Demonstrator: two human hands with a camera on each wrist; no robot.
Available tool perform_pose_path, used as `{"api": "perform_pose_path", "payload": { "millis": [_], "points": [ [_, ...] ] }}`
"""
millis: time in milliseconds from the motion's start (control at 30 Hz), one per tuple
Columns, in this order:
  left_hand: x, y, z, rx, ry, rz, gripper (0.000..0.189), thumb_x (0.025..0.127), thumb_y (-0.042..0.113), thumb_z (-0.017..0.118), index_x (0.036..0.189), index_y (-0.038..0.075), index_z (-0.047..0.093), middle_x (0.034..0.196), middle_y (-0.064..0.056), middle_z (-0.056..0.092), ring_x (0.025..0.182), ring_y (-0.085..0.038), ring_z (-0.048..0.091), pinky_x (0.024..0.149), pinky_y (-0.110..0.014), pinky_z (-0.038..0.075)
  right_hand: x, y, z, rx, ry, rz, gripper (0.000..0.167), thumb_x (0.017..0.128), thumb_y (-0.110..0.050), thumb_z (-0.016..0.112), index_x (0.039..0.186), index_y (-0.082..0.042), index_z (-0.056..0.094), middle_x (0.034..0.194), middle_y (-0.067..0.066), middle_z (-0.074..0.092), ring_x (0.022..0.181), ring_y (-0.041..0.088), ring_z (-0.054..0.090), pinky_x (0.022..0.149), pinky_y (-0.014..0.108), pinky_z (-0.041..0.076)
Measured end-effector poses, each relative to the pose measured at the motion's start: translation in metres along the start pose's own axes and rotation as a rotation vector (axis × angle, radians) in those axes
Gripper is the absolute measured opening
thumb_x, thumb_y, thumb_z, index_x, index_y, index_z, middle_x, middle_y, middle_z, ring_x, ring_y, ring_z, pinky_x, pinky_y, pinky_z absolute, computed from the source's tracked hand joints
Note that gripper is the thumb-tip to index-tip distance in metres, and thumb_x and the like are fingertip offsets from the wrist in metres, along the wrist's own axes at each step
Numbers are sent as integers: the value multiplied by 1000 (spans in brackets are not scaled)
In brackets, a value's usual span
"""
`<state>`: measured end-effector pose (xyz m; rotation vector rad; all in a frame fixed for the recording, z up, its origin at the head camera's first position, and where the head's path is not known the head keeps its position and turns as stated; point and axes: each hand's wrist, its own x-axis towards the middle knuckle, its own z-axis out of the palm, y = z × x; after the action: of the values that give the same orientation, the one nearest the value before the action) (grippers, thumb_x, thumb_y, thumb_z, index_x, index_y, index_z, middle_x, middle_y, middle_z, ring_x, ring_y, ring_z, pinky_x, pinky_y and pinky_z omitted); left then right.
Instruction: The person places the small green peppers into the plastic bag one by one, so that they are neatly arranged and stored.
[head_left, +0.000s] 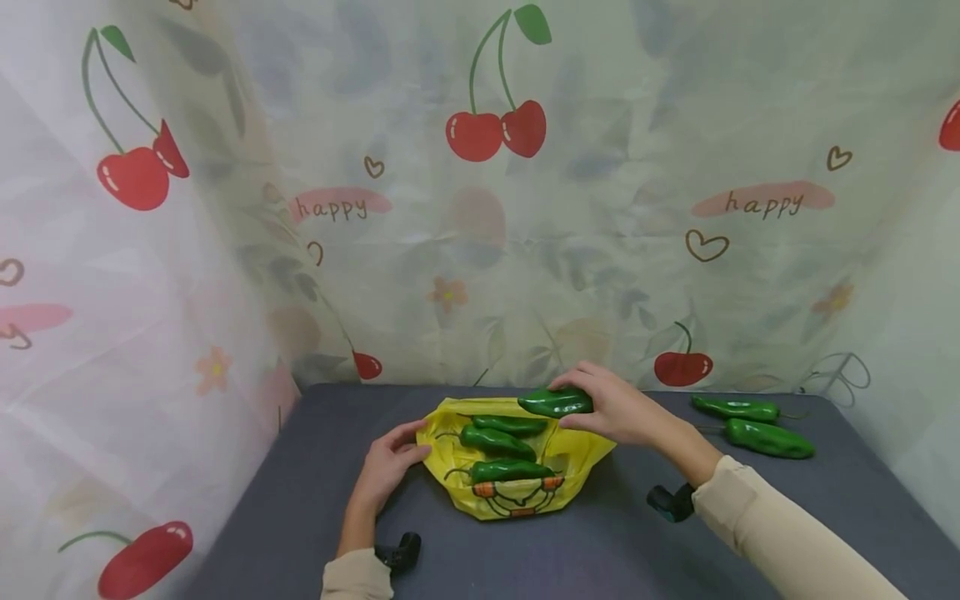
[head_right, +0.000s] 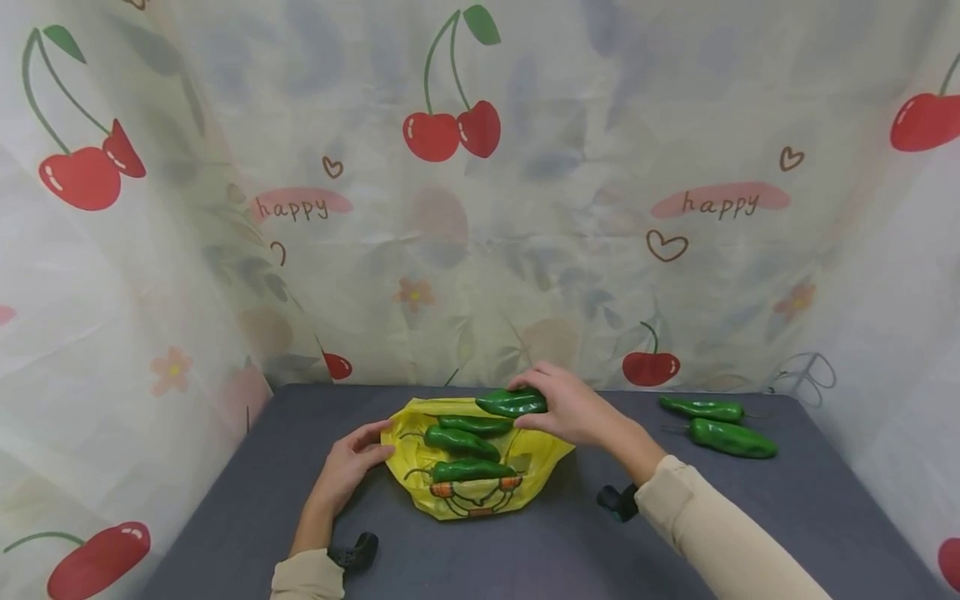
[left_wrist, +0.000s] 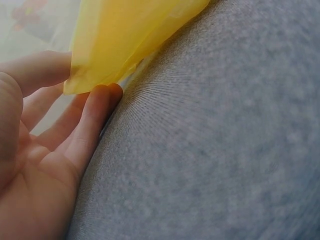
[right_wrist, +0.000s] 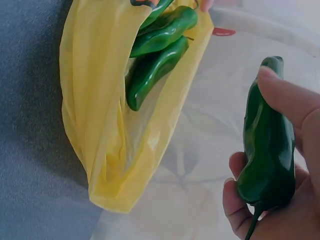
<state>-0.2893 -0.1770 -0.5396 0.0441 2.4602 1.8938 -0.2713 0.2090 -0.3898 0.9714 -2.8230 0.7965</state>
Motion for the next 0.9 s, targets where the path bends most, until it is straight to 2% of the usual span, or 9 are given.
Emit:
{"api": "perform_pose_path", "payload": {
  "millis": [200,400,500,700,900],
  "points": [
    [-4,0,2,-15,-6,-1,49,90,26,79,137,22,65,144,-7,62,129,-27,63,104,-43,54,7,-2,4,56,-15,6,40,92,-21,76,130,-17,65,122,4,61,91,13,54,77,27,52],
    [-2,2,1,-13,2,5,50,90,26,79,138,21,65,145,-7,62,130,-27,62,105,-44,53,19,-6,5,29,-34,-20,41,93,-19,73,133,-18,65,119,3,61,91,13,52,78,30,48],
    [-1,4,-1,-12,4,0,49,90,26,80,136,24,66,144,-6,62,129,-26,63,104,-43,54,26,-10,5,17,-50,-22,42,95,-23,72,135,-20,64,120,2,61,97,15,55,83,35,49],
    [0,4,-1,2,-5,-3,47,91,25,78,137,25,66,144,-7,62,128,-27,63,102,-41,55,40,-16,7,-1,-77,-23,42,95,-27,74,135,-19,65,132,2,63,120,23,60,99,46,51],
    [-1,4,0,-2,-2,-16,47,91,23,78,136,25,66,143,-6,62,126,-26,64,100,-39,56,53,-23,15,-19,-129,-35,44,95,-34,74,135,-18,66,133,3,65,120,23,61,100,47,51]
  ]
}}
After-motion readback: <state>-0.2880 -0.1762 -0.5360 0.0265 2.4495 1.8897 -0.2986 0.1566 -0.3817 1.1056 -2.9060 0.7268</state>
